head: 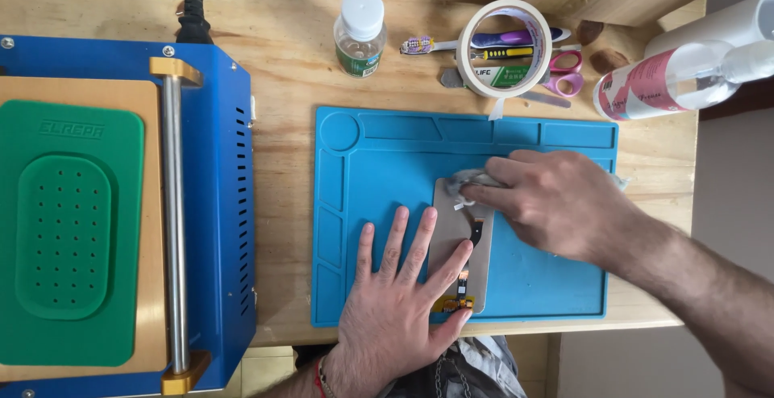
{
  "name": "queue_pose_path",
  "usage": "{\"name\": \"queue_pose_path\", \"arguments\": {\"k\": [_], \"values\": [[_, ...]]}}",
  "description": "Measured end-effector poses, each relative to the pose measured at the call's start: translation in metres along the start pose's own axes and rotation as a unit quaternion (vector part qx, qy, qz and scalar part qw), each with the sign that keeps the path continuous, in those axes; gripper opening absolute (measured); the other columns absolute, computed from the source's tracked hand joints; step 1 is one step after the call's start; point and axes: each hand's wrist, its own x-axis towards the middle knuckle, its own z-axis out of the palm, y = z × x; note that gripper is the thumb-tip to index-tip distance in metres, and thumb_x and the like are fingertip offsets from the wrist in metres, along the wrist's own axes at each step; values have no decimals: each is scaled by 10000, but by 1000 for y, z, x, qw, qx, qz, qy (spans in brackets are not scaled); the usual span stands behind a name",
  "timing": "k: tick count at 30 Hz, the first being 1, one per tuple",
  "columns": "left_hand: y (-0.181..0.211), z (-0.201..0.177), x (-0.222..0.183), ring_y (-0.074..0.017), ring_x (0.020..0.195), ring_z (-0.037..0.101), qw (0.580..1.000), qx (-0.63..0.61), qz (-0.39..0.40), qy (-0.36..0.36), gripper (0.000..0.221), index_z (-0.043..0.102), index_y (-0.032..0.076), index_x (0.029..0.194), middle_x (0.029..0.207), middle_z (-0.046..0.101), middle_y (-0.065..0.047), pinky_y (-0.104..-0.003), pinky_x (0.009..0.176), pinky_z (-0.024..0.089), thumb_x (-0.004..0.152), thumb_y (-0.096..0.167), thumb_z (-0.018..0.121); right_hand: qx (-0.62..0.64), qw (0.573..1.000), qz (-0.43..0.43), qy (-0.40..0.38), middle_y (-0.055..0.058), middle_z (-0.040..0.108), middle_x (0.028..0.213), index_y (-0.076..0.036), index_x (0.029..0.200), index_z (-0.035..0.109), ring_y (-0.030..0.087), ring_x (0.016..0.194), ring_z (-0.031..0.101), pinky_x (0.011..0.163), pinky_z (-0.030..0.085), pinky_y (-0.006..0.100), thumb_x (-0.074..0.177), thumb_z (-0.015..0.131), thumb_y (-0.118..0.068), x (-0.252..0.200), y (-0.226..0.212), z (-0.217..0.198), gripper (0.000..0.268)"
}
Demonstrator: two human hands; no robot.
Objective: Cleaning a mobile phone screen with a cloth and solvent, then using a precision knife to remove adhesive or adjust components.
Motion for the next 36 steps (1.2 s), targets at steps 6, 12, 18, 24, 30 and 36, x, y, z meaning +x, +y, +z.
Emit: {"name": "queue_pose_path", "arguments": {"k": [6, 12, 18, 24, 30, 36], "values": [[1, -3, 1, -473, 1665, 284, 1000, -10, -2, 5, 855, 455, 318, 1710, 1808, 301, -204, -719, 1303, 226, 968, 711, 623, 10, 999, -8, 45, -40, 542, 794, -257, 1251, 783, 216, 639, 605, 338, 444, 410, 980, 747, -126, 14, -4, 2, 303], [0, -1, 0, -470, 1669, 269, 1000, -17, -4, 8, 845, 433, 320, 1720, 1816, 290, -193, -718, 1297, 230, 985, 702, 598, -2, 1000, 5, 6, -44, 570, 818, -286, 1263, 752, 242, 709, 654, 430, 517, 447, 910, 705, -73, 1, 1, -5, 415], [-1, 2, -1, -462, 1668, 261, 1000, -20, -1, 21, 851, 446, 334, 1713, 1821, 278, -182, -707, 1279, 238, 969, 712, 611, 22, 1000, 18, -7, -24, 563, 807, -256, 1258, 761, 254, 668, 630, 350, 463, 457, 906, 680, -13, -8, 3, -1, 435], [0, 4, -1, -450, 1686, 218, 1000, 4, 1, 21, 888, 404, 338, 1731, 1837, 235, -182, -696, 1303, 198, 968, 757, 577, 8, 1000, 2, 5, -31, 583, 850, -271, 1258, 768, 249, 650, 623, 346, 458, 454, 921, 691, -73, 12, -6, 0, 398], [0, 2, 0, -466, 1671, 246, 999, -14, 0, 29, 863, 465, 320, 1701, 1820, 268, -197, -714, 1295, 212, 945, 706, 623, 14, 1000, 12, 3, -27, 578, 828, -289, 1275, 757, 262, 671, 635, 355, 457, 471, 931, 720, -138, 13, -8, 0, 377], [-2, 5, -2, -468, 1660, 270, 999, -9, 6, 35, 883, 441, 325, 1713, 1815, 286, -192, -708, 1283, 233, 949, 731, 612, 33, 998, 35, -42, -24, 564, 837, -294, 1283, 744, 266, 703, 634, 386, 499, 470, 903, 683, -49, -5, -1, 1, 456]]}}
